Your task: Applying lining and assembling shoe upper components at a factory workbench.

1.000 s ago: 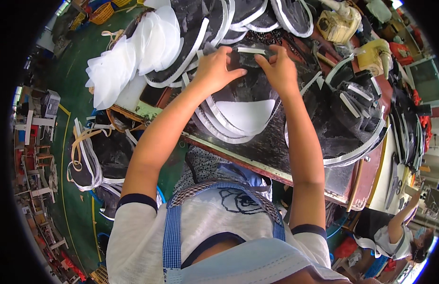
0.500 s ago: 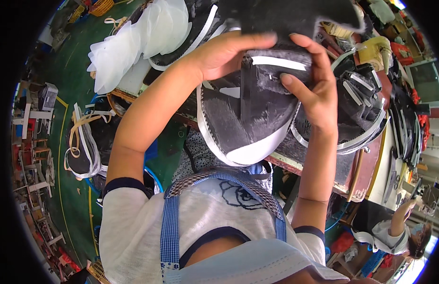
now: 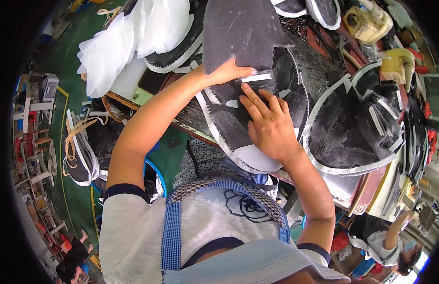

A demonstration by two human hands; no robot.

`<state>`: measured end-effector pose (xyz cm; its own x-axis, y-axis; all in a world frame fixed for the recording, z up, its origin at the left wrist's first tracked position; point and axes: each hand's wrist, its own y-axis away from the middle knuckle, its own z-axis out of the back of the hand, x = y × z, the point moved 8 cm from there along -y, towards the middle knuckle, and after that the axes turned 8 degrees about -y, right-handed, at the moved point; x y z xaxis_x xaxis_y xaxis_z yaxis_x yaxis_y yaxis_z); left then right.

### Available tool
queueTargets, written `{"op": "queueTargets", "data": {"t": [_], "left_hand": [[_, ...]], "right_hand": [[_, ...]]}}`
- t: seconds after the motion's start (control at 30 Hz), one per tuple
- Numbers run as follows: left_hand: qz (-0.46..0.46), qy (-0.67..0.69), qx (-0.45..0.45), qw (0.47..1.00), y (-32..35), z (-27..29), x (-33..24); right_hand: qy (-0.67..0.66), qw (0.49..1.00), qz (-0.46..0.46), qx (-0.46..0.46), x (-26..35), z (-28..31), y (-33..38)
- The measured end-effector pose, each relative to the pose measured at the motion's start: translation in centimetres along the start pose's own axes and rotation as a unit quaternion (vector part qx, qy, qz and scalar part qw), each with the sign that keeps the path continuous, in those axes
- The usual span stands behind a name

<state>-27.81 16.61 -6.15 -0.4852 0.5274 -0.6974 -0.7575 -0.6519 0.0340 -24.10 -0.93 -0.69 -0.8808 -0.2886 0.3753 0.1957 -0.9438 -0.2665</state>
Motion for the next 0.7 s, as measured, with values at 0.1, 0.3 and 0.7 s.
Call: {"op": "queueTargets", "data": {"t": [0.1,0.3,0.7], "left_hand": [[0.016,-0.031,0.044,0.998,1.0,-0.2,-0.7],[-0.024,0.007,-0.047,0.999,2.0,0.9,-1.1],[-0.019,0.026,-0.068,0.997,2.1,0.7,-0.6]], "right_hand": [[-0.007,1.000,-0.002,0.027,-0.4,-0.4,-1.2],[-0.068,0.997,0.001,0.024,-1.7,-0.8,-2.1],[-0.089,0.994,0.024,0.052,-1.9,-0.4,-2.3]]}}
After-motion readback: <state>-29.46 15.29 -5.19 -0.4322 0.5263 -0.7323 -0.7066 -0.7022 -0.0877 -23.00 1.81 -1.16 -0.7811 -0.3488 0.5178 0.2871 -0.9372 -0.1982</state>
